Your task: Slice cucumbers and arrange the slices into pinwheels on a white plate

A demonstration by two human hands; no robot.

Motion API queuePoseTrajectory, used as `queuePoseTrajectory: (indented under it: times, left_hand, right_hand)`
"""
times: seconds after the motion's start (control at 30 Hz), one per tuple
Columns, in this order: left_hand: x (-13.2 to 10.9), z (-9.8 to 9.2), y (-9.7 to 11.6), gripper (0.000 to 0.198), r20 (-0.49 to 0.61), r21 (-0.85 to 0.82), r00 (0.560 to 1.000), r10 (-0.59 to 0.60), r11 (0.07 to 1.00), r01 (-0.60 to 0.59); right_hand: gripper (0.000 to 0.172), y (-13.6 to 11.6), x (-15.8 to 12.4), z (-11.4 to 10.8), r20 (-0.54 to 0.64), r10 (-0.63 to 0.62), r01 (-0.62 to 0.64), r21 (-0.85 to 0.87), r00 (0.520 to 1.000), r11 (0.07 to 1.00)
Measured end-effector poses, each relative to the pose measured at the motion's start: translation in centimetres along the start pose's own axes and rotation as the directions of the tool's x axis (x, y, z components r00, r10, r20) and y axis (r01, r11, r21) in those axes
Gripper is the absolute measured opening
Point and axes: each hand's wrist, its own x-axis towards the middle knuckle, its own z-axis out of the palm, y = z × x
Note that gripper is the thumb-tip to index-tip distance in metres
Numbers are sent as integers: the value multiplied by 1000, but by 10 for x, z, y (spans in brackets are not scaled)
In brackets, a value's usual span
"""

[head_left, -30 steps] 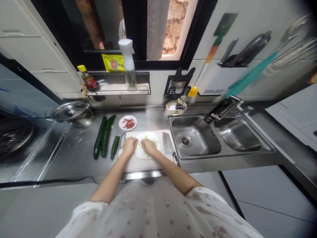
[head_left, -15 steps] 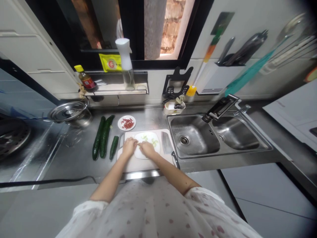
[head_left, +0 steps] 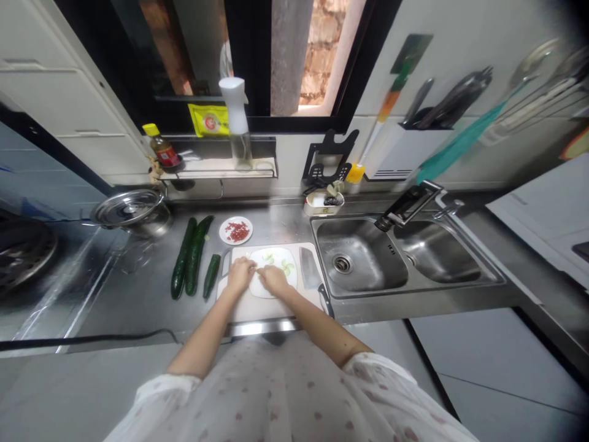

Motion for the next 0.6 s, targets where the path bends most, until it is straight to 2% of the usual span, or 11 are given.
queuePoseTrajectory:
  times: [0.27,0.6]
  left_hand:
    - [0,2,0,24,2,27,1000,-15,1000,15]
    - [-1,-5,6,23,15,60,1000,-15,998,14]
  right_hand:
    - [34,0,0,3,-15,12,-12,-5,1000,1000]
    - [31,1,-2,7,-69,14,-14,4,998,1000]
